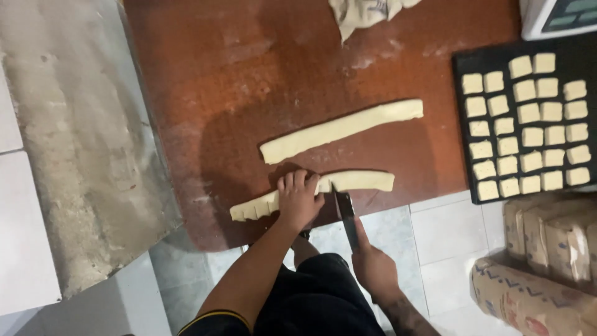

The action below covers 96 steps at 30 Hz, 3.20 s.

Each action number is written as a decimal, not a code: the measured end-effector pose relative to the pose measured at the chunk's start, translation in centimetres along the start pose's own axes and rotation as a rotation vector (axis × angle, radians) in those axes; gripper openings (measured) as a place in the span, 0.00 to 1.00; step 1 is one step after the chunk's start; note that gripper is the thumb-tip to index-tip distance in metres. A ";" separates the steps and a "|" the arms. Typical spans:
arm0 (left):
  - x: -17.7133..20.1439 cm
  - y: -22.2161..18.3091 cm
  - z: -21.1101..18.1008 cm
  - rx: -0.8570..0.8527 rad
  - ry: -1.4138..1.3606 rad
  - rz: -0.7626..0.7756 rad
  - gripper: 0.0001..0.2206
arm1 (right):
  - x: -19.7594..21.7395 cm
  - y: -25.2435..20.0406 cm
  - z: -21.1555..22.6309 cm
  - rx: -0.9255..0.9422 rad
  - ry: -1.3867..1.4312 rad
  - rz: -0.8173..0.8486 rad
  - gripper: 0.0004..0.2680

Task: Arranging dough squares on a baking sheet and using a knife to notch and shape dough strips into rings.

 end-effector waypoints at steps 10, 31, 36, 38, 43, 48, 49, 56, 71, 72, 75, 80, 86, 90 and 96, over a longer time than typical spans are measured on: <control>-1.7 1.8 -3.7 -0.053 -0.033 0.016 0.24 | 1.2 1.6 -0.2 0.149 -0.027 -0.286 0.32; -3.4 3.5 -6.7 -0.075 -0.053 0.060 0.23 | 1.4 3.0 -3.3 0.018 -0.122 -0.117 0.33; -3.7 3.6 -6.4 -0.085 -0.027 0.028 0.18 | 4.2 1.8 -3.0 -0.060 -0.030 0.054 0.33; -3.4 3.8 -6.6 -0.093 -0.024 -0.005 0.18 | 4.0 0.8 -4.4 -0.076 -0.002 0.056 0.32; -4.4 4.1 -8.2 -0.119 -0.069 0.074 0.27 | 2.1 0.6 -7.0 0.015 0.027 -0.189 0.31; -5.5 4.6 -9.3 -0.128 -0.039 0.083 0.23 | 3.4 2.1 -5.1 -0.079 -0.007 -0.064 0.31; -5.8 4.7 -9.2 -0.124 -0.042 0.093 0.23 | 3.3 2.3 -5.1 -0.083 -0.009 -0.054 0.31; -5.5 4.8 -9.0 -0.117 -0.079 0.030 0.19 | 3.5 2.1 -6.8 -0.042 -0.045 0.004 0.32; -6.0 5.6 -11.9 -0.181 -0.050 -0.024 0.18 | 1.0 4.3 -8.5 -0.008 -0.159 -0.270 0.33; -5.6 5.6 -11.9 -0.186 -0.060 -0.035 0.17 | 0.5 4.5 -8.5 0.003 -0.181 -0.284 0.34; -6.0 5.9 -11.5 -0.166 -0.055 -0.033 0.17 | 3.5 4.2 -8.2 -0.081 -0.016 -0.082 0.34; -0.6 2.8 -7.3 -0.138 -0.199 0.132 0.23 | 4.1 0.0 -10.7 -0.160 0.126 0.021 0.34; 1.5 -0.1 7.7 0.198 -0.190 -0.095 0.14 | 4.1 -0.7 -5.4 -0.157 0.345 -0.067 0.34; 1.6 0.9 14.2 0.539 -0.390 -0.087 0.26 | 6.5 -2.3 3.1 -0.130 0.524 0.049 0.33; 2.5 4.7 13.0 0.710 -0.554 0.108 0.07 | 0.8 -2.0 2.6 0.063 0.389 -0.039 0.33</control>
Point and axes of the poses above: each hand's wrist, its own y-axis towards the middle knuckle, its own x-axis out of the back of the hand, z = x × y, the point moved 8 cm from there along y, towards the middle knuckle, and after that the axes turned 2 degrees about -y, right-handed, at the moved point
